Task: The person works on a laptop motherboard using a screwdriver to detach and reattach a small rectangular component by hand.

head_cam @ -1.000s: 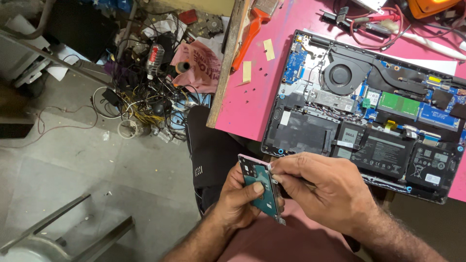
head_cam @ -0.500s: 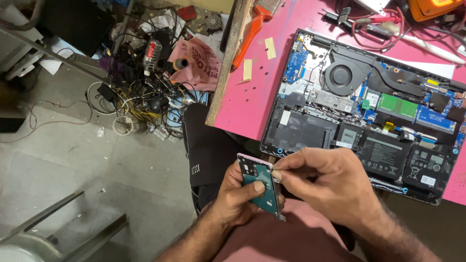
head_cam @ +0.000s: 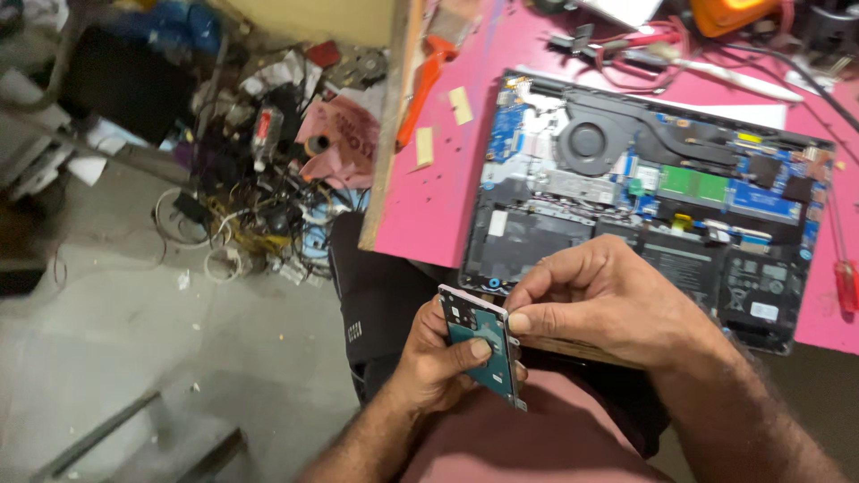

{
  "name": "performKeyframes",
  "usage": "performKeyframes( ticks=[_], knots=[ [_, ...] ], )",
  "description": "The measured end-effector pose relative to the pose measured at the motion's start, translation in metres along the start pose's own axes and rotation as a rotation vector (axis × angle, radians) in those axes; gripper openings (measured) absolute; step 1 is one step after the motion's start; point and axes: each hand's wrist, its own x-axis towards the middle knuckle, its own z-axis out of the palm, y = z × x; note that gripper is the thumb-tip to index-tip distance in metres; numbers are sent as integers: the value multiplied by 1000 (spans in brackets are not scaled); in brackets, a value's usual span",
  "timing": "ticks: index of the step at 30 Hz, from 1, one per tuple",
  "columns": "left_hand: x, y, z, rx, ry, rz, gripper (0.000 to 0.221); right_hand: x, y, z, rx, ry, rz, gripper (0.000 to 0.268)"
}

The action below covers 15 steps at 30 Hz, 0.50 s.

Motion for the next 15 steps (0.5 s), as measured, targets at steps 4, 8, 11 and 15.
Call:
performKeyframes(
  ticks=[4,8,11,15],
  knots=[
    [21,2,16,27,-35,-42,23,-17,-11,-18,-15,87,-35,14],
    [54,-3,39,57,-40,-114,22,-40,-18,-45,-38,127,-178,15],
    [77,-16,54,57,-63,-144,24,-56,-18,-70,17,165,-220,16],
    [100,-36,69,-1,-61,-194,29,-72,-17,-94,-9,278,-209,17]
  ],
)
